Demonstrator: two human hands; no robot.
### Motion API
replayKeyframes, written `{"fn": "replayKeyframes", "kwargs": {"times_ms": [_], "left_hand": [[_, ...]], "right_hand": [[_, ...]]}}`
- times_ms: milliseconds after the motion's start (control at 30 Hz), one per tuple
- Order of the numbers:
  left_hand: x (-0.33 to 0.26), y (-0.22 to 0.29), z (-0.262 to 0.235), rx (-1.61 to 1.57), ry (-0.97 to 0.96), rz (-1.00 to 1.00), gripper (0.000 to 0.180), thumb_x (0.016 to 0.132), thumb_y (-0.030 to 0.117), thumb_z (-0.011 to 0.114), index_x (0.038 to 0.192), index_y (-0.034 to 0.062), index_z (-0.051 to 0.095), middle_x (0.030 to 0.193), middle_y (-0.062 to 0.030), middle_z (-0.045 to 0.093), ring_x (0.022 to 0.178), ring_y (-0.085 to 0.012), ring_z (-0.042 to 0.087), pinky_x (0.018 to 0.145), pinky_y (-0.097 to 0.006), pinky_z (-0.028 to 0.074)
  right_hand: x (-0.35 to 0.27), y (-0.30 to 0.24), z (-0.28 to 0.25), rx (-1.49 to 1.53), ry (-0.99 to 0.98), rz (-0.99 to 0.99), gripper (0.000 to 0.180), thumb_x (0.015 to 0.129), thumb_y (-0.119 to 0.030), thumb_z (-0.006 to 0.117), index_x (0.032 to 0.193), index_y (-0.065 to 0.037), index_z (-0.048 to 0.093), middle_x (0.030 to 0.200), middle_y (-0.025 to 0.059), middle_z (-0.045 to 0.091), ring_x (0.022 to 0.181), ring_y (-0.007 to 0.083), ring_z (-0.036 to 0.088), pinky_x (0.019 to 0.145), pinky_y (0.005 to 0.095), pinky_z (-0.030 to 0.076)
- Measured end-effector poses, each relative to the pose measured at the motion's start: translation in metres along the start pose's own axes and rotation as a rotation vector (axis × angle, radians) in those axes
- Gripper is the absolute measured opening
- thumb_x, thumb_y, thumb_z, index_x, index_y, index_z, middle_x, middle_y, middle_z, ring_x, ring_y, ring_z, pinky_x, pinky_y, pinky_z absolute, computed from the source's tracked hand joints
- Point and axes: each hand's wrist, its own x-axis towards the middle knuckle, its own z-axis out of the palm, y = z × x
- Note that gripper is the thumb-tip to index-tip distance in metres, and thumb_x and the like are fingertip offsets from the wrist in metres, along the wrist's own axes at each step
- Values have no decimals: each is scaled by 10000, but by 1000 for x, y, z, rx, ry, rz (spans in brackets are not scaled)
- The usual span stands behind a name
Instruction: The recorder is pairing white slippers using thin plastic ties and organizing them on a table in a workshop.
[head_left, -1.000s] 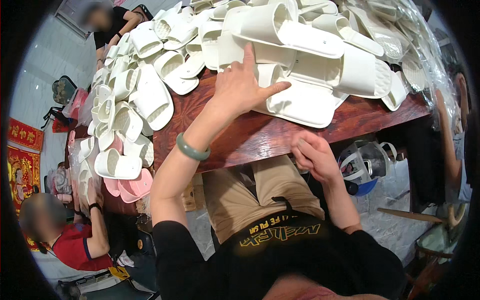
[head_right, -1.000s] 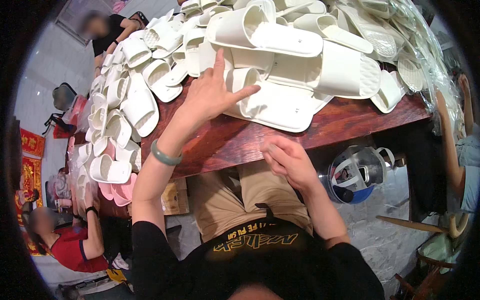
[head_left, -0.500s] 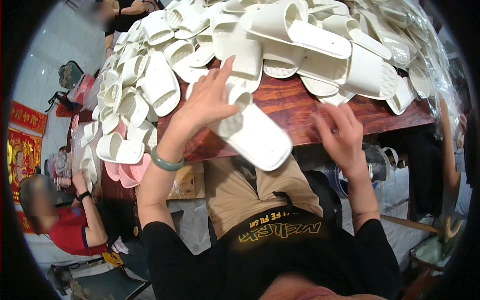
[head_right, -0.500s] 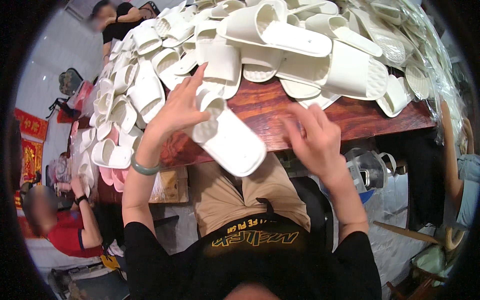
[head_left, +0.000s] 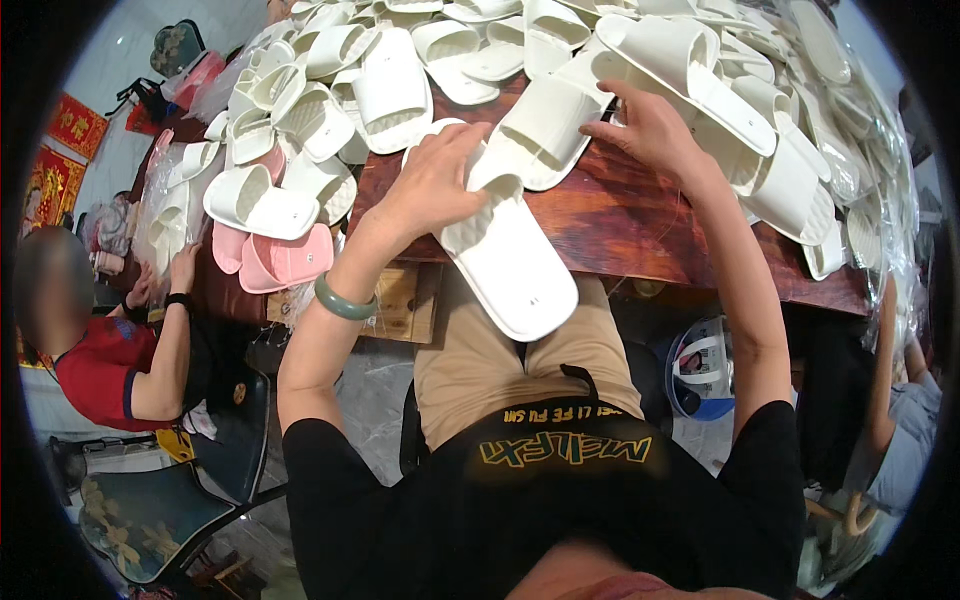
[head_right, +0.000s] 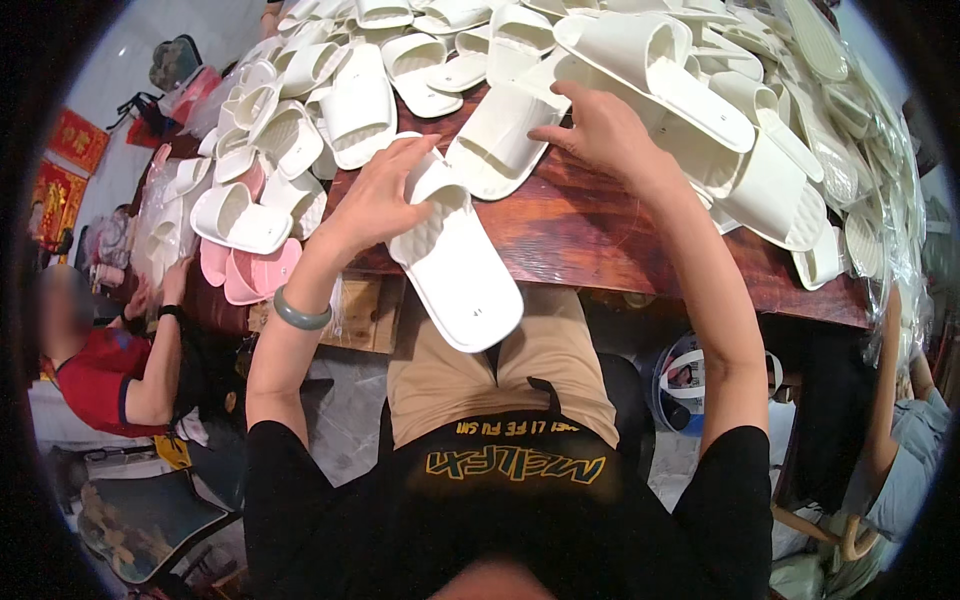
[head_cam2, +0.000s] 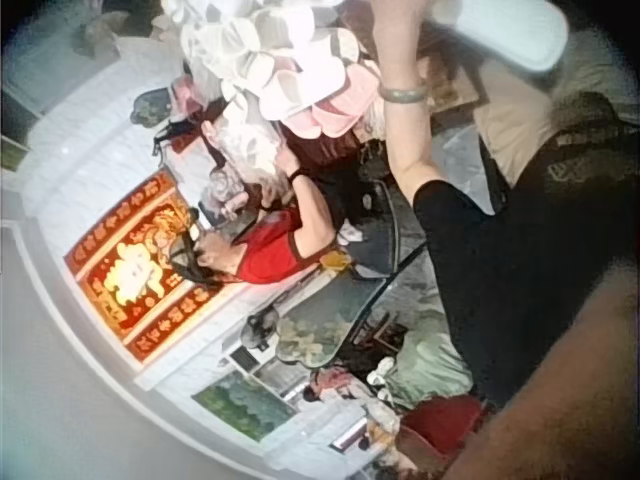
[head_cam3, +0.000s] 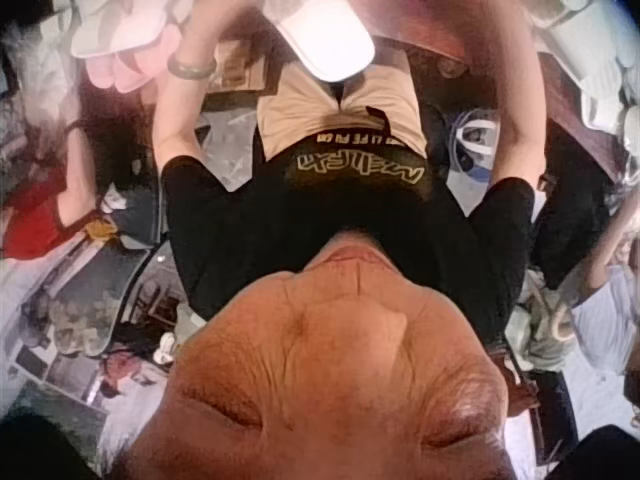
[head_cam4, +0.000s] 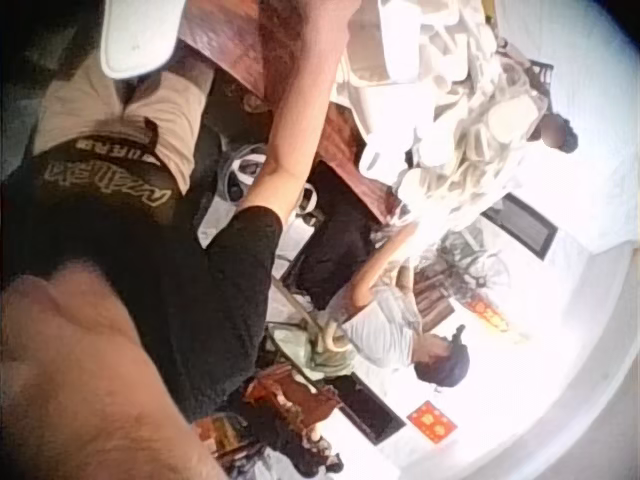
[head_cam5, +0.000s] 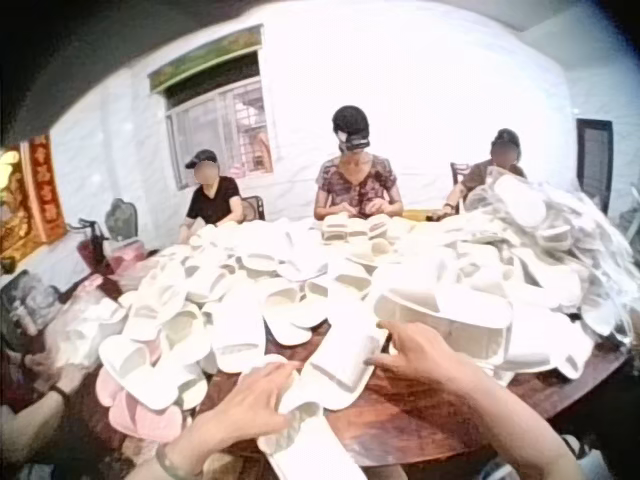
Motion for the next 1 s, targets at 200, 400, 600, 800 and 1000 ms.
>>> {"fn": "replayKeyframes", "kwargs": {"times_ms": [200,400,600,800,1000], "left_hand": [[-34,15,-23,-37,14,-107,743,625,203,651,1288,-21,402,1184,-205,488,1121,-341,460,963,-380,368],[-68,14,-37,92,113,-240,872,601,209,691,1350,-16,305,1203,-216,476,1155,-347,433,986,-397,346],[-72,-1,-30,6,191,-163,920,580,193,711,1354,-42,274,1191,-220,475,1148,-336,439,995,-388,338],[0,-15,14,-150,263,-20,805,622,244,702,1263,-91,347,1065,-243,518,1034,-383,473,935,-409,367],[17,-38,35,-49,268,89,569,661,239,660,1140,-32,515,1039,-222,560,998,-363,513,896,-410,402]], "right_hand": [[19,-7,32,53,-373,-54,313,687,-246,734,895,-27,652,727,159,637,677,304,605,635,375,469],[11,-71,91,28,-10,-324,351,764,-330,673,667,-9,569,591,167,570,560,334,572,514,408,442],[-14,-107,83,-57,212,-301,330,803,-294,642,651,-27,523,552,139,568,484,307,569,451,382,446],[-34,-51,68,-59,95,-20,298,795,-280,655,849,-4,558,652,169,589,620,342,586,552,407,451],[-78,-25,4,268,-202,38,228,890,-180,506,876,28,599,763,191,567,771,321,566,685,360,442]]}}
